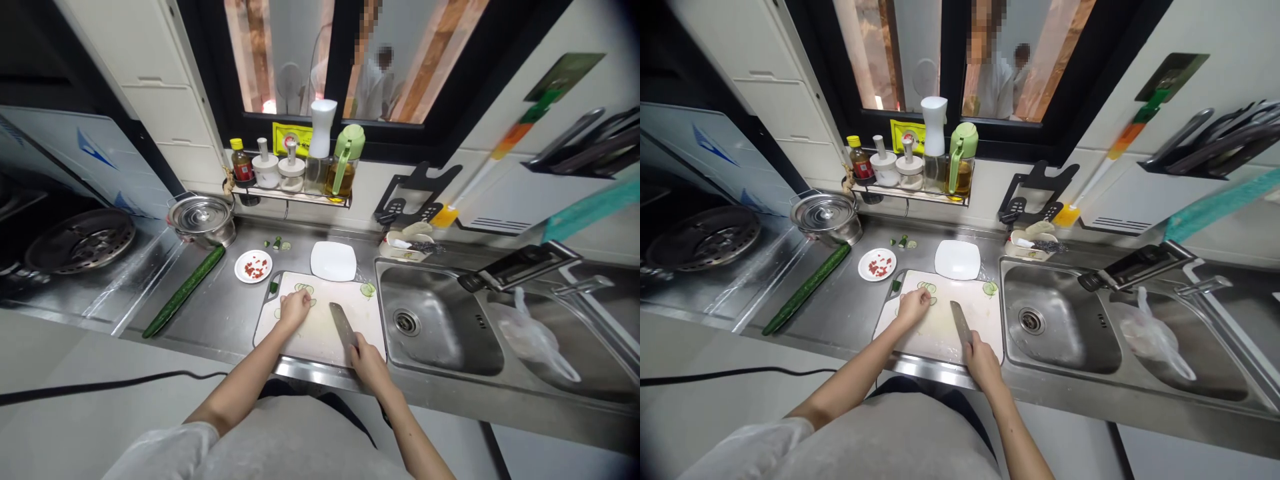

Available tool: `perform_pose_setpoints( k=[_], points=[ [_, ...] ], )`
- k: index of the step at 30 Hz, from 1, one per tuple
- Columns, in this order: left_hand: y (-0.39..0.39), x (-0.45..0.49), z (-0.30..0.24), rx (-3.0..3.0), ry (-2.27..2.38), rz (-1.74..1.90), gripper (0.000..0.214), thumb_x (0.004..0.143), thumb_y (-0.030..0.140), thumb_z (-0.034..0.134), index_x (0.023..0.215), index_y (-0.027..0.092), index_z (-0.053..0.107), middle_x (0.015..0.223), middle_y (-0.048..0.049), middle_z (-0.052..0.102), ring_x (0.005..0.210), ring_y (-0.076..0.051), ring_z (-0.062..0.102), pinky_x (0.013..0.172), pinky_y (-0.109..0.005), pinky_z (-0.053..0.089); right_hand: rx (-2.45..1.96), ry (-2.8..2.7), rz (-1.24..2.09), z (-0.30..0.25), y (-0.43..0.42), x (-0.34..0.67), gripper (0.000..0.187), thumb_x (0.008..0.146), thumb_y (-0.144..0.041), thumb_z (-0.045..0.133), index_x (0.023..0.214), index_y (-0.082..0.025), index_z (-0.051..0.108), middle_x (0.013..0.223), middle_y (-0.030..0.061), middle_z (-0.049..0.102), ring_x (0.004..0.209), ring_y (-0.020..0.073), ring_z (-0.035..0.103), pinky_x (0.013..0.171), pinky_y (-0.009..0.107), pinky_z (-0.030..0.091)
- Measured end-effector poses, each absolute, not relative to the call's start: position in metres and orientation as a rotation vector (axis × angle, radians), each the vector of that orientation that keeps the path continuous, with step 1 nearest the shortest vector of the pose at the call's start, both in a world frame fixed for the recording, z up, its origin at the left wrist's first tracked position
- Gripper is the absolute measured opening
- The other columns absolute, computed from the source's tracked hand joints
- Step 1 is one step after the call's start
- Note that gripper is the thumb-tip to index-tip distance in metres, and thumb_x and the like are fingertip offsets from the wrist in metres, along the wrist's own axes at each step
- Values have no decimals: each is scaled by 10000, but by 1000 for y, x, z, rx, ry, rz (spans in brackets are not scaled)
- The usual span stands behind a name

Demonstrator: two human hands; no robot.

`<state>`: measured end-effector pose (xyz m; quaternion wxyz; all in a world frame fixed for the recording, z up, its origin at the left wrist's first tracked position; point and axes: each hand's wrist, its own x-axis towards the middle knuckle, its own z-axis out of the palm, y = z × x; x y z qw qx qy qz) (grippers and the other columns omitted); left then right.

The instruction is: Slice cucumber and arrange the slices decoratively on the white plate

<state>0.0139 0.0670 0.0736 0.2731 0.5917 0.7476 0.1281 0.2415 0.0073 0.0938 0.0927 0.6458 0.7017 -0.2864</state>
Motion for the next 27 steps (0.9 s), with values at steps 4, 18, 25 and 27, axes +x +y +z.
perform_pose_setpoints(
  k=[4, 18, 25, 27],
  points=[
    [47, 11, 75, 1559, 1909, 263, 129, 814, 200, 542, 892, 257, 629, 874, 24, 718, 870, -165, 629, 875, -334, 314, 1910, 2086, -832, 96, 6, 236, 324, 972, -273, 331, 1258, -169, 442, 997, 105, 672, 915, 211, 625, 676, 263, 323],
    [36, 12, 66, 1704, 1939, 140, 231, 848, 166, 459, 970, 246, 638, 951, -38, 708, 1005, -223, 572, 884, -376, 271, 1829, 2098, -803, 98, 3, 223, 255, 975, -258, 351, 1193, -178, 456, 954, 106, 658, 869, 202, 613, 640, 259, 281],
    [34, 12, 61, 1777, 1968, 128, 250, 871, 192, 449, 1011, 245, 649, 1050, -74, 673, 1066, -248, 497, 899, -394, 265, 1792, 2125, -796, 97, 4, 221, 247, 970, -256, 352, 1182, -175, 448, 958, 101, 658, 877, 202, 612, 637, 259, 277],
    [34, 12, 60, 1789, 1971, 132, 248, 877, 203, 449, 1014, 242, 653, 1066, -80, 663, 1076, -253, 482, 905, -402, 262, 1789, 2120, -784, 98, 5, 220, 241, 972, -260, 352, 1175, -178, 453, 952, 101, 658, 874, 204, 611, 638, 261, 277]
  ],
)
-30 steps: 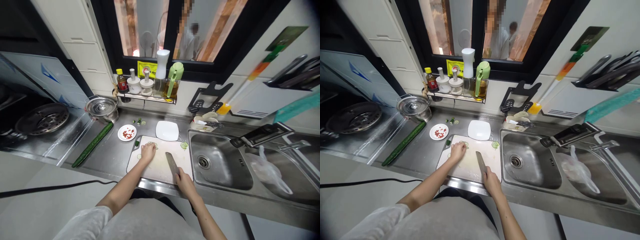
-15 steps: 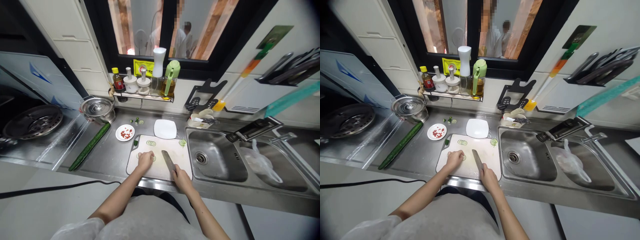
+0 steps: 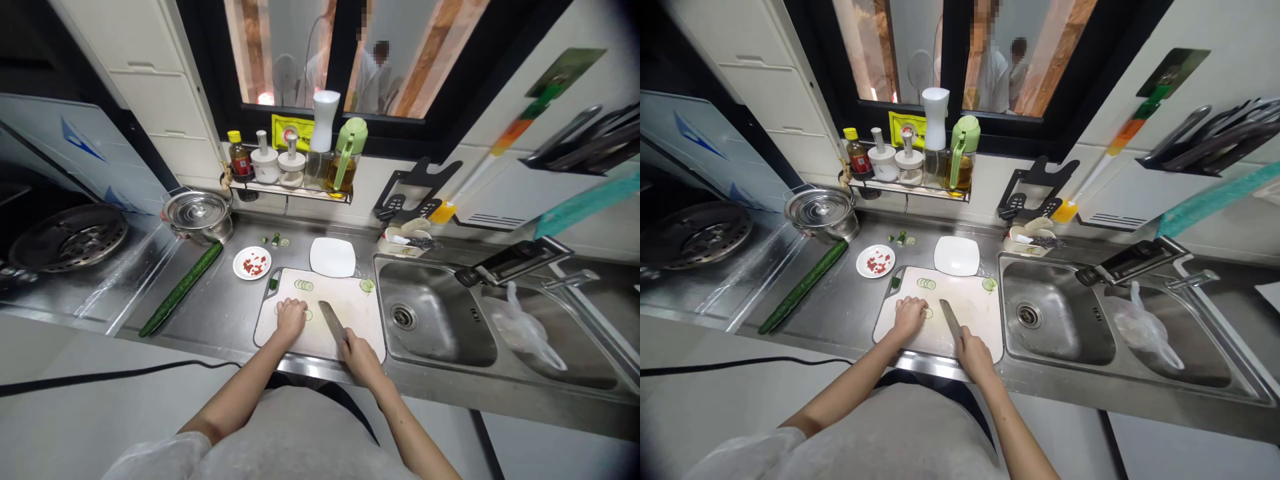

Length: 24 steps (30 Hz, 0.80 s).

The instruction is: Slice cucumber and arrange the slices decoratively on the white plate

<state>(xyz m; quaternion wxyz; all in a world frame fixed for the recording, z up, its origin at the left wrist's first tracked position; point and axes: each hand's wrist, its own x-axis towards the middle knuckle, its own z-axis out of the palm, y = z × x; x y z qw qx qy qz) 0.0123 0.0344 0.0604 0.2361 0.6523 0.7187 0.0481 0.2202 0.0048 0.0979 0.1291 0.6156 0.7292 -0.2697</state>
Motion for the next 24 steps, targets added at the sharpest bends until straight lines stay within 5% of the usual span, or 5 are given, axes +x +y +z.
perform_pose_setpoints(
  k=[24],
  points=[
    [29, 15, 53, 1747, 2043, 206, 259, 881, 234, 468, 1024, 254, 683, 1077, -81, 662, 1089, -261, 471, 893, -413, 275, 1638, 2171, -761, 98, 6, 223, 215, 957, -213, 335, 1115, -168, 473, 927, 99, 654, 860, 201, 623, 633, 268, 284]
  ],
)
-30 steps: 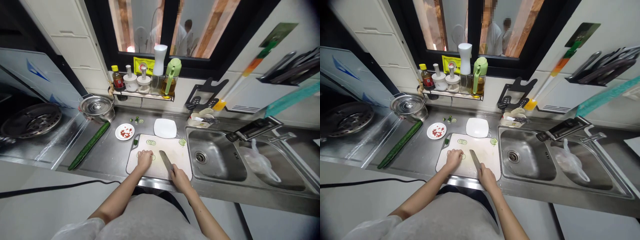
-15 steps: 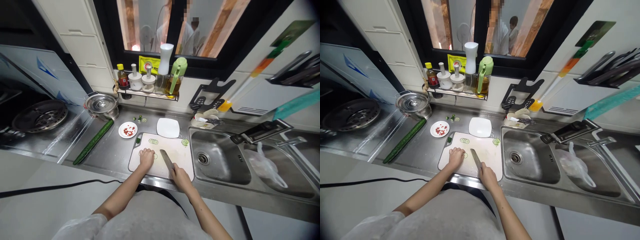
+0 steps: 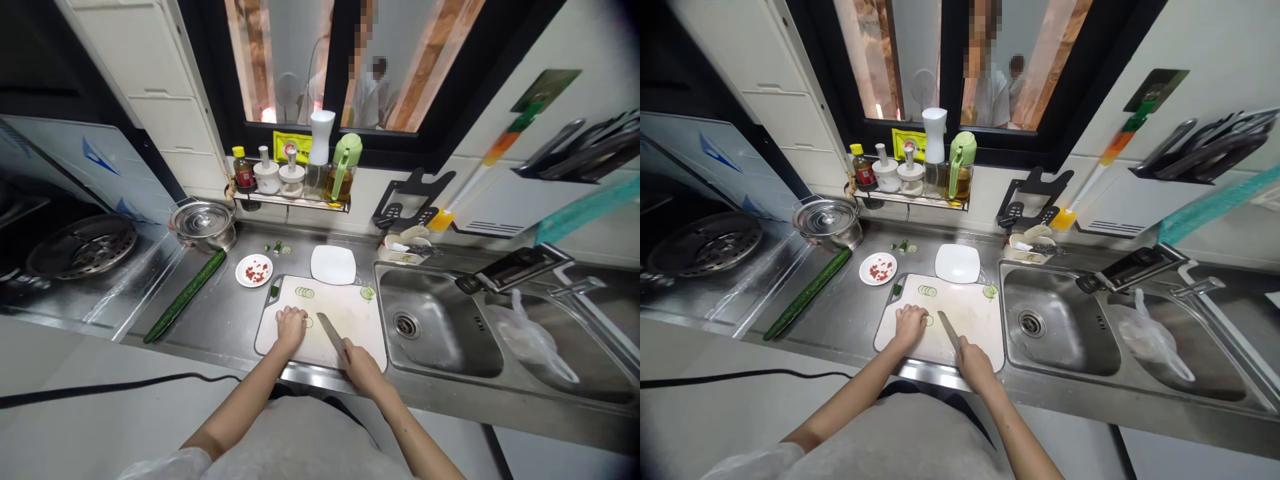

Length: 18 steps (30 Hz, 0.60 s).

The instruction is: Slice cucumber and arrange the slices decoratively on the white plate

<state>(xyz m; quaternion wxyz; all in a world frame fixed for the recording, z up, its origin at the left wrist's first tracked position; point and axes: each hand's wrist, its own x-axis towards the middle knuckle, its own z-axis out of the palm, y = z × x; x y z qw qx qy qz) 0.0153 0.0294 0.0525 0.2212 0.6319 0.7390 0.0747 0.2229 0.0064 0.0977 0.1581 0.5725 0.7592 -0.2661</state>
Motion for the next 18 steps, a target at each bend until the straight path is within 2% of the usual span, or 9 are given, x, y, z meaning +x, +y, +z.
perform_pose_setpoints(
  k=[8, 18],
  points=[
    [33, 3, 53, 1606, 2060, 273, 276, 853, 206, 482, 1003, 281, 701, 1036, -57, 696, 1080, -255, 486, 909, -420, 275, 1524, 2229, -651, 109, -2, 214, 221, 946, -166, 328, 1127, -165, 455, 937, 122, 674, 852, 227, 641, 622, 279, 290],
    [41, -2, 43, 1499, 2052, 322, 159, 783, 230, 590, 907, 269, 681, 935, -28, 700, 1050, -250, 507, 891, -411, 289, 1464, 2266, -592, 103, -2, 201, 242, 916, -142, 334, 1116, -168, 466, 913, 111, 684, 859, 234, 652, 629, 278, 331]
  ],
)
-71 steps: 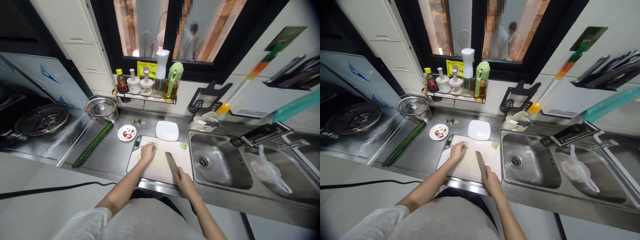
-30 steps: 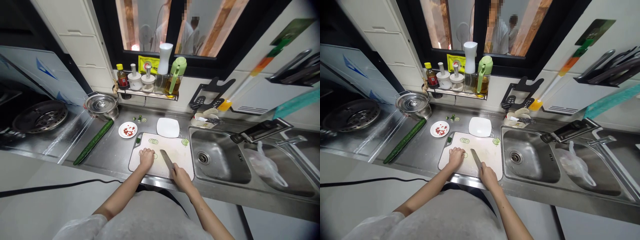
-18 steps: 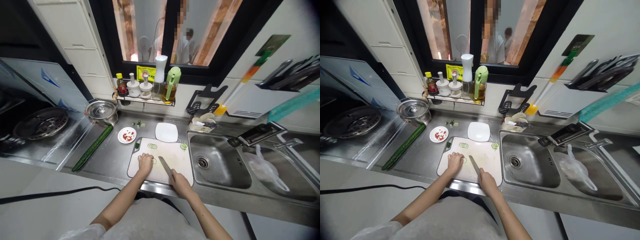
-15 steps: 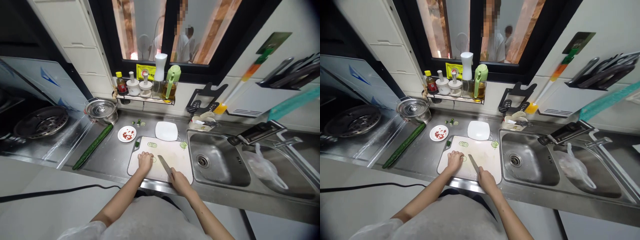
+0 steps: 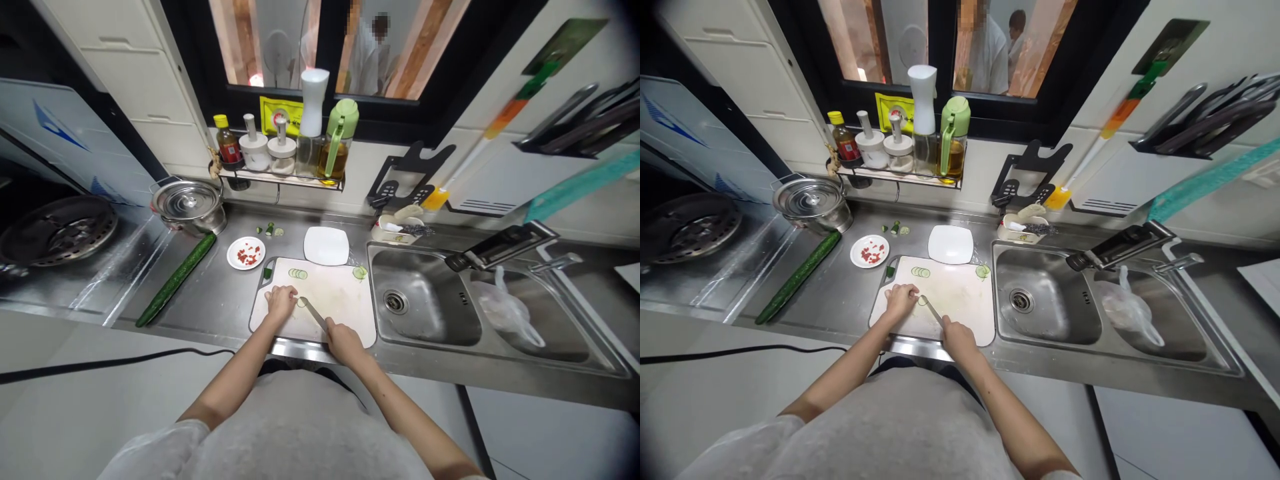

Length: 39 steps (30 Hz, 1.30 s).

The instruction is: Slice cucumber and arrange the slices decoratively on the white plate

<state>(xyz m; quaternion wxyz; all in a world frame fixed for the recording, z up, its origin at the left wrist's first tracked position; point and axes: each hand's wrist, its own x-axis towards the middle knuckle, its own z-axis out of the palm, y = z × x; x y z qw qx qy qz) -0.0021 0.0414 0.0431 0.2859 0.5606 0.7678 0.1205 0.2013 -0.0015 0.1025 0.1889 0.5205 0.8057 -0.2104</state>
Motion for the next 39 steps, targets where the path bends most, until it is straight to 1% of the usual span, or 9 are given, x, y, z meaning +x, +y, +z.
perform_pose_setpoints(
  k=[7, 14, 19, 28, 33, 39],
  points=[
    [43, -5, 43, 1496, 2037, 323, 162, 783, 293, 602, 926, 276, 678, 938, -29, 700, 1066, -264, 501, 889, -413, 290, 1440, 2243, -574, 108, -1, 198, 250, 912, -152, 351, 1134, -169, 465, 910, 118, 682, 883, 241, 650, 657, 281, 351],
    [44, -5, 42, 1488, 2042, 315, 145, 779, 296, 610, 907, 277, 674, 928, -20, 699, 1058, -258, 505, 897, -418, 290, 1430, 2222, -570, 111, -4, 196, 273, 904, -138, 346, 1144, -163, 474, 919, 128, 684, 874, 245, 654, 669, 286, 370],
    [44, -5, 43, 1481, 2041, 306, 141, 775, 284, 613, 903, 277, 672, 925, -23, 699, 1072, -264, 498, 896, -419, 289, 1419, 2212, -587, 110, -3, 195, 296, 899, -125, 353, 1172, -161, 461, 940, 139, 686, 906, 244, 653, 703, 293, 392],
    [45, -5, 44, 1484, 2038, 285, 142, 780, 290, 620, 914, 276, 664, 930, -21, 700, 1072, -261, 494, 883, -403, 280, 1436, 2176, -612, 105, -4, 185, 318, 877, -71, 369, 1171, -167, 443, 940, 133, 689, 923, 245, 663, 690, 290, 413],
    [45, -6, 46, 1502, 2035, 266, 134, 790, 294, 620, 918, 280, 657, 925, -18, 702, 1065, -258, 501, 890, -411, 273, 1424, 2182, -645, 111, -1, 184, 329, 864, -61, 383, 1169, -168, 443, 981, 140, 685, 941, 235, 653, 705, 286, 415],
    [45, -4, 46, 1505, 2052, 242, 141, 790, 288, 617, 925, 279, 659, 932, -22, 705, 1080, -256, 489, 910, -417, 264, 1372, 2178, -685, 120, 4, 183, 358, 850, -66, 408, 1195, -155, 438, 1013, 157, 672, 952, 254, 643, 717, 306, 421]
  ],
)
